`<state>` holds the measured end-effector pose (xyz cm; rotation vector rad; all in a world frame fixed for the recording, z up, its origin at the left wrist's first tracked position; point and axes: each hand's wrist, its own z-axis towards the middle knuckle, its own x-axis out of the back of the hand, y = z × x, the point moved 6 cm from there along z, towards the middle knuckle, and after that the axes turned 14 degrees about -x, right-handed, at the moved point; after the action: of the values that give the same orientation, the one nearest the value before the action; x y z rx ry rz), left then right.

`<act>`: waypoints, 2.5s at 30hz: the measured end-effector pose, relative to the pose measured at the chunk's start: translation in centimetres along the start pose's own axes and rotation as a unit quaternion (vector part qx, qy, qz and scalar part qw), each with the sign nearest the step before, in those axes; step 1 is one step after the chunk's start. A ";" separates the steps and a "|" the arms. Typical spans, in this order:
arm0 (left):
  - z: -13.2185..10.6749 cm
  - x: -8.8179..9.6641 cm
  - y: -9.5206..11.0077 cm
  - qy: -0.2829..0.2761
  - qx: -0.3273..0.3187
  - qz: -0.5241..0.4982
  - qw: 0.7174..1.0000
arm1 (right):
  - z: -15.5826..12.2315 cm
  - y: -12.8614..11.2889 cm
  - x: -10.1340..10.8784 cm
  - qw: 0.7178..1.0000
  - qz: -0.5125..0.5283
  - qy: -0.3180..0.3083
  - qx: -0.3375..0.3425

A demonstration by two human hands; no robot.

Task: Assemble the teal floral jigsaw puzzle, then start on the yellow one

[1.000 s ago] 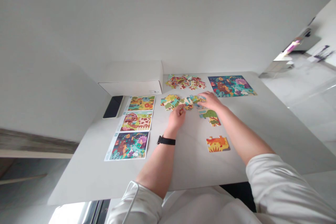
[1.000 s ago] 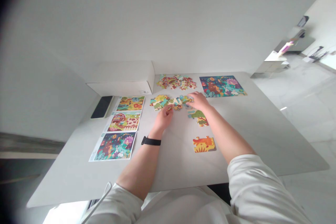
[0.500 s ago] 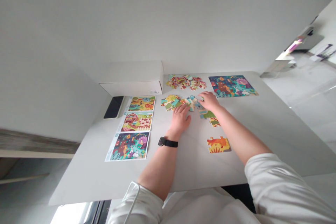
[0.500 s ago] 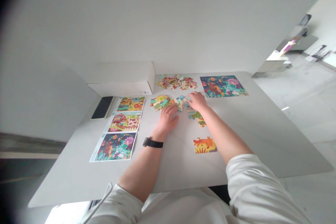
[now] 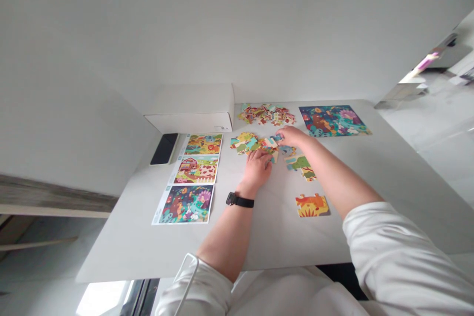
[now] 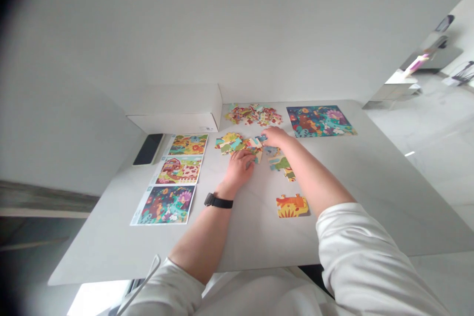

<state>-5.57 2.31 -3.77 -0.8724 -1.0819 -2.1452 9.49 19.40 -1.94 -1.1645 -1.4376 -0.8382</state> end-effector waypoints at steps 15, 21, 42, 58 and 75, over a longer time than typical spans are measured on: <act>0.2 -0.3 1.2 -0.027 -0.015 0.004 1.000 | -4.4 7.4 -0.5 0.858 0.487 0.063 -0.152; 0.8 -1.0 4.4 -0.071 -0.142 -0.095 0.983 | -9.5 8.6 -4.3 0.754 0.633 0.002 -0.179; -5.0 -4.4 11.3 -0.201 -0.171 -0.077 0.961 | -16.7 7.7 -5.2 0.699 0.701 -0.014 -0.142; -1.7 -1.9 4.2 0.123 0.098 -0.434 0.887 | -17.6 2.0 -5.5 0.713 0.690 -0.108 -0.066; -2.2 1.4 5.5 0.099 -0.034 -0.184 0.977 | -17.0 3.8 -5.4 0.771 0.632 -0.047 -0.069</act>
<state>-3.04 -2.54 -1.18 -0.4999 -1.1423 -2.5223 17.94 3.44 -4.21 -1.9002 -0.3675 0.1043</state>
